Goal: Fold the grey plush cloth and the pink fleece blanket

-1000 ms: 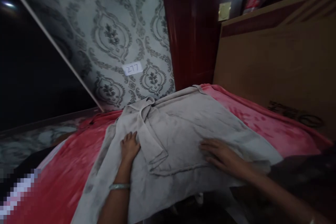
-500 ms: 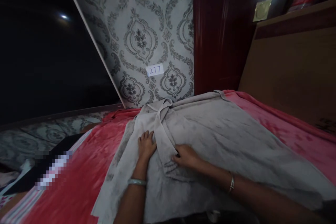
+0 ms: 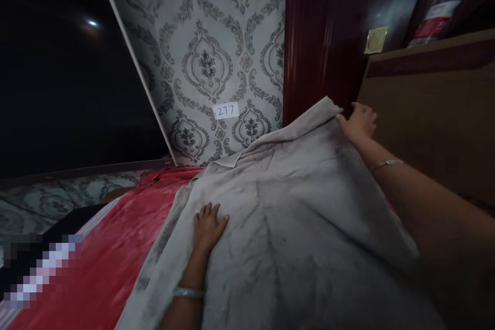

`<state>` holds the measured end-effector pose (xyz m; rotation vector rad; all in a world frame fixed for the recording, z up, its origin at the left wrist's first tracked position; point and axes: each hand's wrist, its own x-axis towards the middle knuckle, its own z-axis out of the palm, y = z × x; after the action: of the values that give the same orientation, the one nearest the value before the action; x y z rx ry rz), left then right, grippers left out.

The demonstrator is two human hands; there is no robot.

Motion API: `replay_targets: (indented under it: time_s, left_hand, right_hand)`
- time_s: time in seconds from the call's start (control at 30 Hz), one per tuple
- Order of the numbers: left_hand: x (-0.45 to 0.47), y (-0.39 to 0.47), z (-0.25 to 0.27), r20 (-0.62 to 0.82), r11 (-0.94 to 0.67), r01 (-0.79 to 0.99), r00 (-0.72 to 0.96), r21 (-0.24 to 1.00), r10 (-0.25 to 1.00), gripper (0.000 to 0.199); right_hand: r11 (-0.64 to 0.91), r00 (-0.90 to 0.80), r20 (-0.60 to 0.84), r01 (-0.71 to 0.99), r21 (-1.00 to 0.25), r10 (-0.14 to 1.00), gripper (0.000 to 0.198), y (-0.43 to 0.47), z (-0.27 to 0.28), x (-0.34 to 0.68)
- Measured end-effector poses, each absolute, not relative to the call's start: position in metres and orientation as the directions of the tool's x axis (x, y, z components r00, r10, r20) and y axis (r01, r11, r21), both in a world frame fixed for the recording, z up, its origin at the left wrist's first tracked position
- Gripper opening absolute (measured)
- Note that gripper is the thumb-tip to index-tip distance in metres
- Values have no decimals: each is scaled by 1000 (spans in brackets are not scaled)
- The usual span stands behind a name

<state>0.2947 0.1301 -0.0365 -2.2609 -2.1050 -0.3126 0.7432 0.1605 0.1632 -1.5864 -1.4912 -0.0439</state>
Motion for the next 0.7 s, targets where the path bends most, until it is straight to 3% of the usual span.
replay_targets:
  time_s: [0.07,0.1,0.13,0.2,0.33,0.5,0.7]
  left_hand:
    - [295,130,-36,170,-86,990,66,114,983,57]
    - [295,130,-35,170,-86,990,66,115,983,56]
    - [295,131,-35,170,-87,990,66,115,983,56]
    - [295,132,-34,170,-86,990,66,109,983,57]
    - [295,135,-33,172,-94,993,80,74,982,56]
    - [291,143,-36,192,-105,993,94,46,977,57]
    - [286,155,-47,300,-111,994,100,22,949,58]
  right_hand:
    - [-5,392,617,846,-532,682,46,164,139,755]
    - [-27,384,601,857,-515,701,49,162,115,755]
    - [-22,326,558,876,-481,763,45,158,86,752]
    - [-24,113,312,961,-275,943,47,144,21,743]
    - [-79,112,149,974,-212,982,53,103,-64,742]
    - [-217,229,100,969,-122,968,56,66,-71,779]
    - [-424,443,127,893,-152,887,57,21,-70,825]
